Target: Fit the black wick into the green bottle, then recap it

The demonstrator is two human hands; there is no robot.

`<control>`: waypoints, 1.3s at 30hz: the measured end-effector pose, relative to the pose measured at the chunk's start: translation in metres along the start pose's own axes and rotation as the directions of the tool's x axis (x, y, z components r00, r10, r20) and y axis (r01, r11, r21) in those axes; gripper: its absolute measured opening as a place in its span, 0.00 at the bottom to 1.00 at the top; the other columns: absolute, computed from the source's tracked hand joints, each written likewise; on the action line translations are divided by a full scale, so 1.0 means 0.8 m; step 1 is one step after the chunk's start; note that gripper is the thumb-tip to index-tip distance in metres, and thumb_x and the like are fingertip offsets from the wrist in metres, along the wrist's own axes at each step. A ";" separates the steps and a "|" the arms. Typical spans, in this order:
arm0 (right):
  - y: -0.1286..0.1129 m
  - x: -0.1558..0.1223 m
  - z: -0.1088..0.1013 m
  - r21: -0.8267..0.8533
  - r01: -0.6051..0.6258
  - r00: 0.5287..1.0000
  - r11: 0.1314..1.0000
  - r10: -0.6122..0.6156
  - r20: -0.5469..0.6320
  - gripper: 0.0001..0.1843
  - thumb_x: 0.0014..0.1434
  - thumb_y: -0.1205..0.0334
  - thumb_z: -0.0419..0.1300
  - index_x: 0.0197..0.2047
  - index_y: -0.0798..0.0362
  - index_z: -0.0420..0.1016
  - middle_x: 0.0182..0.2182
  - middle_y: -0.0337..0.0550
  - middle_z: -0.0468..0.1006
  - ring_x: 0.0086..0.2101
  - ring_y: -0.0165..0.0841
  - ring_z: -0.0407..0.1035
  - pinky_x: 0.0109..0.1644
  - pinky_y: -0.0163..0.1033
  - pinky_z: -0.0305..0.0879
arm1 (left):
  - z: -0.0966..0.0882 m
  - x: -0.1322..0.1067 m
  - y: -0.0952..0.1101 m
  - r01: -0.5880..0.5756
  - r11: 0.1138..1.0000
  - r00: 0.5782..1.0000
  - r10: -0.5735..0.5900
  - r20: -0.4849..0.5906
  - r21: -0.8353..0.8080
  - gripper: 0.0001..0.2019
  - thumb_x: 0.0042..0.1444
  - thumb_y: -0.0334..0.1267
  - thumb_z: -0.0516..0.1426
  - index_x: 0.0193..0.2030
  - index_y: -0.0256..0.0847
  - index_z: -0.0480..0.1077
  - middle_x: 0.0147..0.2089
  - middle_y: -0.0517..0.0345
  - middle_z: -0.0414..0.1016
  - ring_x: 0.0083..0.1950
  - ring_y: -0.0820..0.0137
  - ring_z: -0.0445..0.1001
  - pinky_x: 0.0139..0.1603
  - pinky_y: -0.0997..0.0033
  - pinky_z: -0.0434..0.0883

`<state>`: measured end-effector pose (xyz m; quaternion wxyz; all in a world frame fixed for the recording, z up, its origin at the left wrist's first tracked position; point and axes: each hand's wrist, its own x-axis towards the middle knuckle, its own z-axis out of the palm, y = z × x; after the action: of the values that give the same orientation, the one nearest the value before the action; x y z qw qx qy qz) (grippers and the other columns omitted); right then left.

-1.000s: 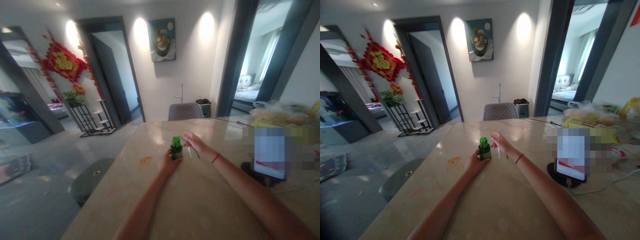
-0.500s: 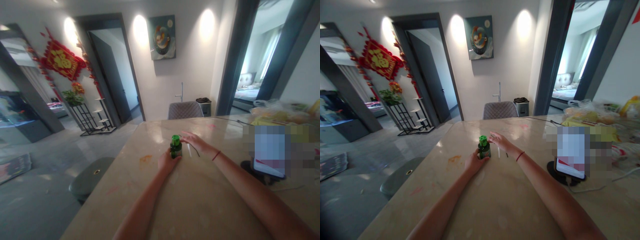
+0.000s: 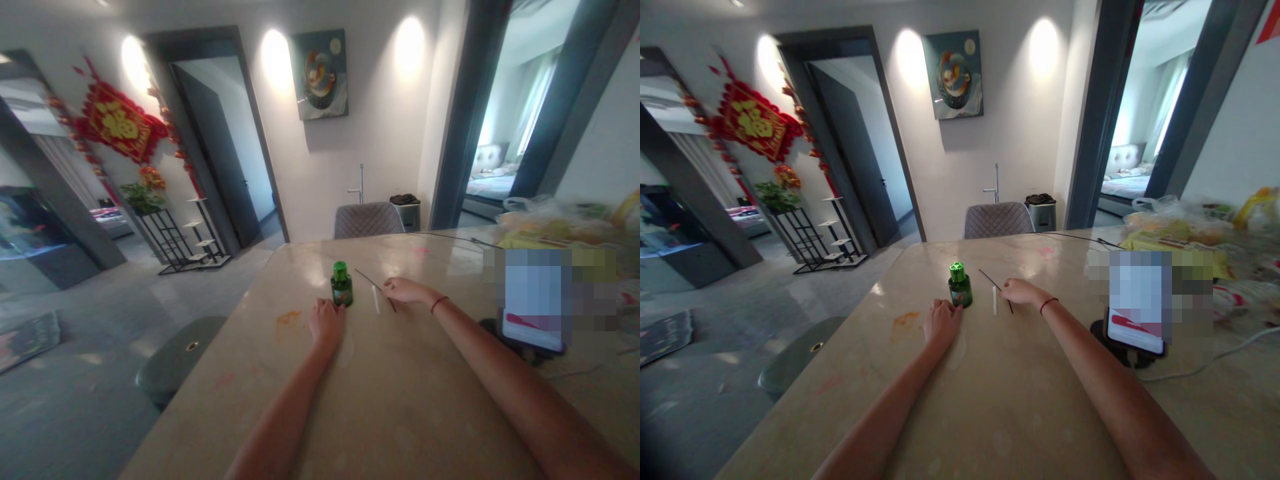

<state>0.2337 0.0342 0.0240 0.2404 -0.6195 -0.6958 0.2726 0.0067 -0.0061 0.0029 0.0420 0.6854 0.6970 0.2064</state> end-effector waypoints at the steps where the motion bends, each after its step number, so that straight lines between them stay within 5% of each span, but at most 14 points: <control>1: 0.000 0.001 0.007 -0.059 -0.006 1.000 0.998 0.005 -0.029 0.15 0.46 0.59 0.63 0.36 0.59 0.73 0.30 0.51 0.78 0.30 0.34 0.71 0.31 0.34 0.62 | 0.000 0.000 -0.001 -0.033 0.999 0.999 0.033 -0.004 -0.009 0.15 0.57 0.44 0.49 0.41 0.38 0.71 0.47 0.48 0.69 0.49 0.63 0.68 0.47 0.67 0.63; 7: -0.013 0.007 0.044 -0.174 0.042 0.997 0.984 -0.053 -0.059 0.15 0.41 0.66 0.65 0.36 0.59 0.72 0.27 0.47 0.77 0.28 0.34 0.71 0.29 0.33 0.60 | 0.006 -0.001 -0.002 -0.225 0.972 0.974 0.223 -0.034 -0.071 0.15 0.58 0.45 0.48 0.42 0.45 0.73 0.57 0.54 0.64 0.53 0.64 0.65 0.54 0.64 0.60; 12: -0.023 0.023 0.062 -0.202 0.047 0.990 0.978 -0.072 -0.118 0.11 0.44 0.70 0.62 0.35 0.59 0.73 0.31 0.50 0.77 0.34 0.35 0.71 0.35 0.34 0.61 | 0.009 -0.003 0.000 -0.303 0.950 0.952 0.305 0.026 -0.072 0.25 0.55 0.51 0.49 0.59 0.48 0.59 0.65 0.51 0.53 0.63 0.60 0.54 0.60 0.60 0.52; 15: -0.027 0.036 0.068 -0.215 0.031 0.983 0.976 -0.069 -0.172 0.11 0.47 0.67 0.60 0.36 0.61 0.73 0.35 0.55 0.76 0.39 0.38 0.70 0.40 0.36 0.61 | 0.006 -0.004 0.001 -0.337 0.936 0.937 0.344 0.054 -0.105 0.27 0.56 0.51 0.48 0.61 0.44 0.55 0.61 0.51 0.59 0.62 0.62 0.57 0.61 0.62 0.52; 21: -0.030 0.043 0.068 -0.194 0.004 0.970 0.981 -0.050 -0.236 0.10 0.53 0.67 0.53 0.37 0.61 0.73 0.35 0.54 0.75 0.38 0.35 0.69 0.40 0.34 0.60 | -0.002 -0.004 0.003 -0.369 0.920 0.923 0.379 0.062 -0.131 0.14 0.58 0.41 0.47 0.41 0.42 0.71 0.46 0.53 0.73 0.49 0.67 0.68 0.55 0.67 0.58; 26: -0.021 0.027 0.052 -0.162 0.015 0.956 0.987 -0.062 -0.288 0.08 0.52 0.66 0.52 0.29 0.57 0.71 0.28 0.46 0.73 0.29 0.29 0.66 0.32 0.31 0.57 | 0.000 -0.003 0.002 -0.340 0.934 0.939 0.344 0.015 -0.111 0.10 0.55 0.37 0.49 0.33 0.39 0.71 0.40 0.53 0.73 0.43 0.68 0.68 0.47 0.70 0.61; 30: -0.016 0.005 0.037 -0.099 0.080 0.921 0.992 -0.112 -0.374 0.16 0.49 0.65 0.54 0.14 0.52 0.54 0.15 0.36 0.59 0.20 0.26 0.53 0.24 0.32 0.48 | 0.005 0.002 -0.001 -0.158 0.962 0.985 0.170 0.036 -0.223 0.16 0.56 0.41 0.48 0.20 0.39 0.63 0.22 0.60 0.65 0.27 0.73 0.64 0.30 0.74 0.59; 32: -0.018 -0.010 0.033 0.115 0.135 0.959 0.984 -0.100 -0.267 0.23 0.52 0.58 0.53 0.13 0.51 0.46 0.12 0.32 0.50 0.17 0.24 0.46 0.21 0.32 0.44 | 0.001 0.007 -0.004 -0.064 0.917 0.984 0.123 0.126 -0.393 0.23 0.55 0.49 0.46 0.15 0.39 0.56 0.16 0.63 0.55 0.20 0.76 0.56 0.24 0.75 0.54; 34: -0.022 -0.027 0.032 0.467 0.082 0.995 0.880 -0.101 0.017 0.27 0.56 0.44 0.47 0.14 0.50 0.43 0.11 0.30 0.45 0.14 0.23 0.41 0.18 0.31 0.41 | -0.009 0.010 -0.007 0.032 0.796 0.958 0.149 0.247 -0.604 0.28 0.52 0.60 0.43 0.13 0.40 0.48 0.14 0.66 0.46 0.17 0.78 0.49 0.21 0.75 0.50; 36: -0.025 -0.044 0.034 0.737 -0.131 0.923 0.663 -0.190 0.334 0.30 0.54 0.34 0.35 0.15 0.49 0.41 0.10 0.28 0.43 0.13 0.23 0.37 0.15 0.30 0.39 | -0.022 0.010 -0.010 0.168 0.593 0.882 0.267 0.389 -0.787 0.31 0.48 0.69 0.34 0.13 0.42 0.43 0.14 0.66 0.42 0.16 0.79 0.43 0.18 0.76 0.47; 39: -0.022 -0.062 0.043 0.805 -0.435 0.749 0.403 -0.335 0.572 0.33 0.49 0.28 0.26 0.14 0.50 0.39 0.09 0.28 0.42 0.11 0.22 0.35 0.12 0.28 0.38 | -0.040 0.004 -0.013 0.448 0.389 0.659 0.465 0.592 -0.805 0.34 0.39 0.74 0.25 0.13 0.42 0.40 0.13 0.66 0.39 0.15 0.79 0.40 0.15 0.77 0.42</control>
<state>0.2033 -0.0190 0.0108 0.2657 -0.2664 -0.4442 0.8131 -0.0143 -0.0104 0.0292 0.6959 0.5620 0.3693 0.2518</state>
